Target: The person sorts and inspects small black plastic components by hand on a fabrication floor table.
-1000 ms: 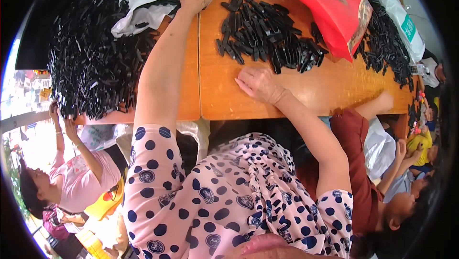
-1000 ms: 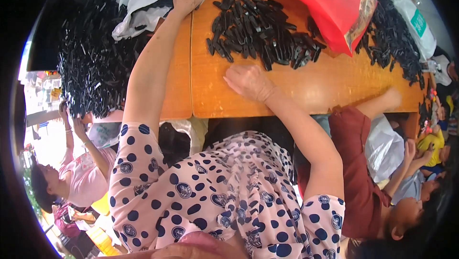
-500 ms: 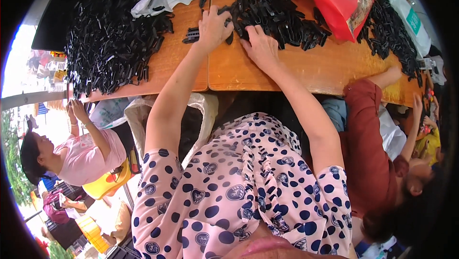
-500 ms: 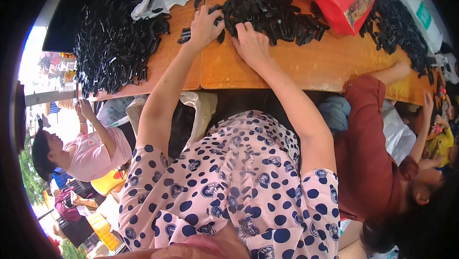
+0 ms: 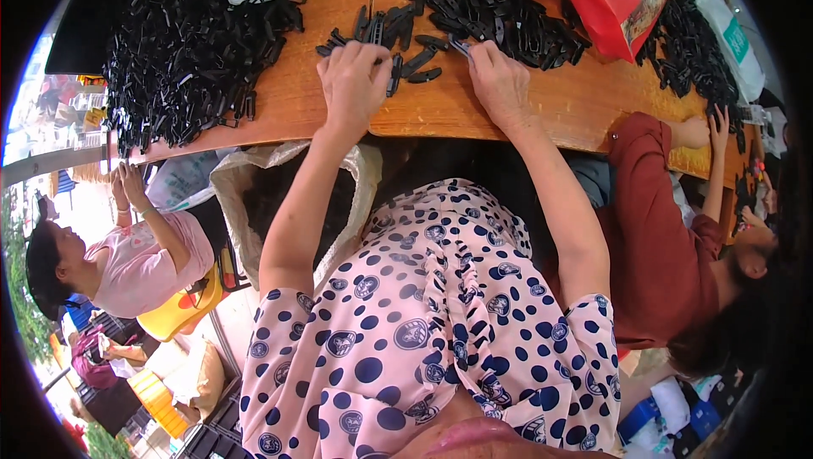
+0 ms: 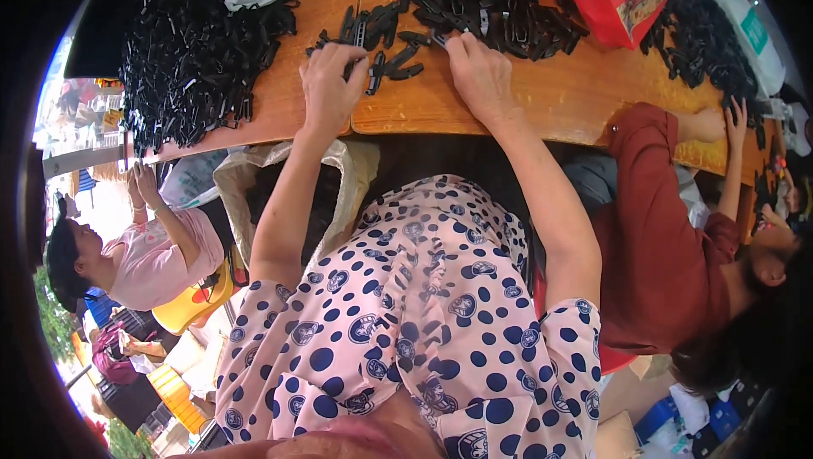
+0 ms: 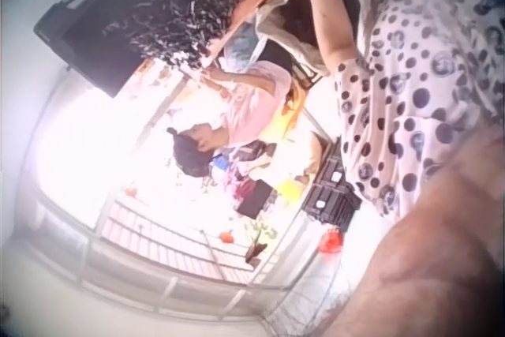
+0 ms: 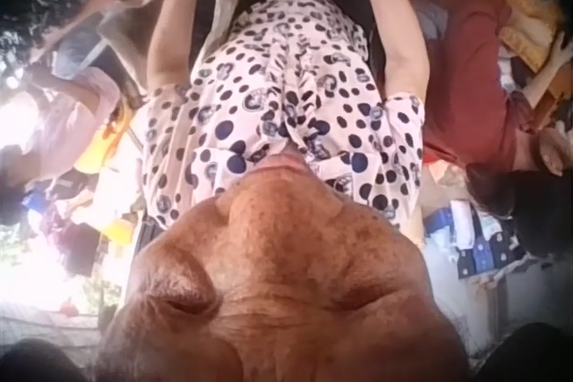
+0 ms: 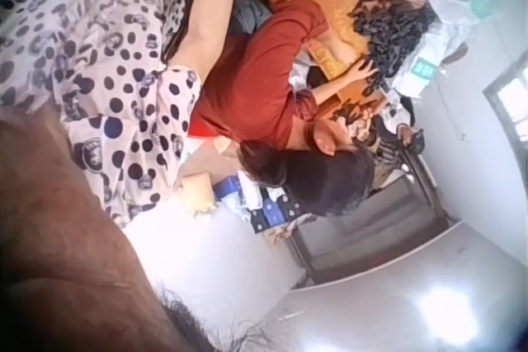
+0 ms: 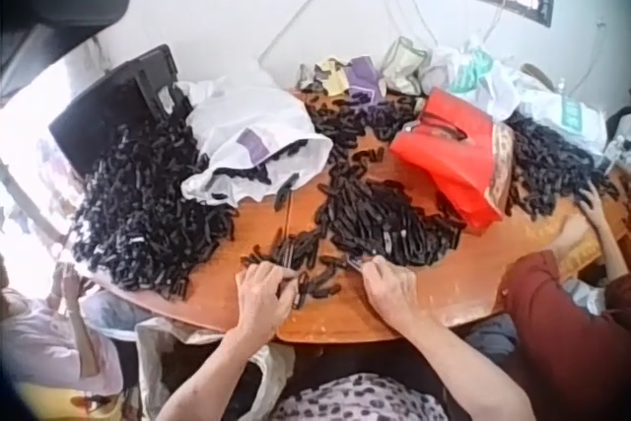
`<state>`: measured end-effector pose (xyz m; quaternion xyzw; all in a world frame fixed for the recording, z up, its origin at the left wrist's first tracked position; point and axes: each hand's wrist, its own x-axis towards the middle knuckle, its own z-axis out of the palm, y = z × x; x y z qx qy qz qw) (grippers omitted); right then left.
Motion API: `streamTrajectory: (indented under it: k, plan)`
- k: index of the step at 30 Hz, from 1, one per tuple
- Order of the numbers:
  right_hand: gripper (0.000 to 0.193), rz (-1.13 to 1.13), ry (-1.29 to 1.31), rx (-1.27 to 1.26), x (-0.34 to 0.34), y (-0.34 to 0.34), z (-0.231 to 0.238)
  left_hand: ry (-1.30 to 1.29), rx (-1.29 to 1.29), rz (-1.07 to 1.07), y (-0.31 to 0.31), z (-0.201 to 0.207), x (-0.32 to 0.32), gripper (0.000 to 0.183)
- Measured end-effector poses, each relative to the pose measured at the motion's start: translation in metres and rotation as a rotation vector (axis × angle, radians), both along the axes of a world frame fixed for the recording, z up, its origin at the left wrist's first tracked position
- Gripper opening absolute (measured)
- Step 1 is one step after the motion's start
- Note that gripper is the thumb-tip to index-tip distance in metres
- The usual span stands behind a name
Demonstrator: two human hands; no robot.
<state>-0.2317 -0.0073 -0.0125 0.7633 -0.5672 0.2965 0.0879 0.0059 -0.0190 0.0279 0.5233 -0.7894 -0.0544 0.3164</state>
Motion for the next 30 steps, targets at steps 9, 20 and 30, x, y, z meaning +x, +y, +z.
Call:
streamTrajectory:
  k: [9, 20, 30]
  plan:
    - [0.021, 0.208, -0.161, -0.001, -0.004, 0.048, 0.013, -0.186, -0.080, -0.092, 0.018, -0.016, -0.014, 0.018]
    - [0.020, -0.170, 0.112, 0.077, -0.037, -0.001, 0.015, -0.308, -0.018, -0.237, -0.004, -0.009, -0.036, 0.020]
    - [0.014, -0.086, -1.072, 0.496, -0.069, -0.006, 0.013, 0.768, 0.766, -0.167, -0.009, -0.007, -0.038, 0.020]
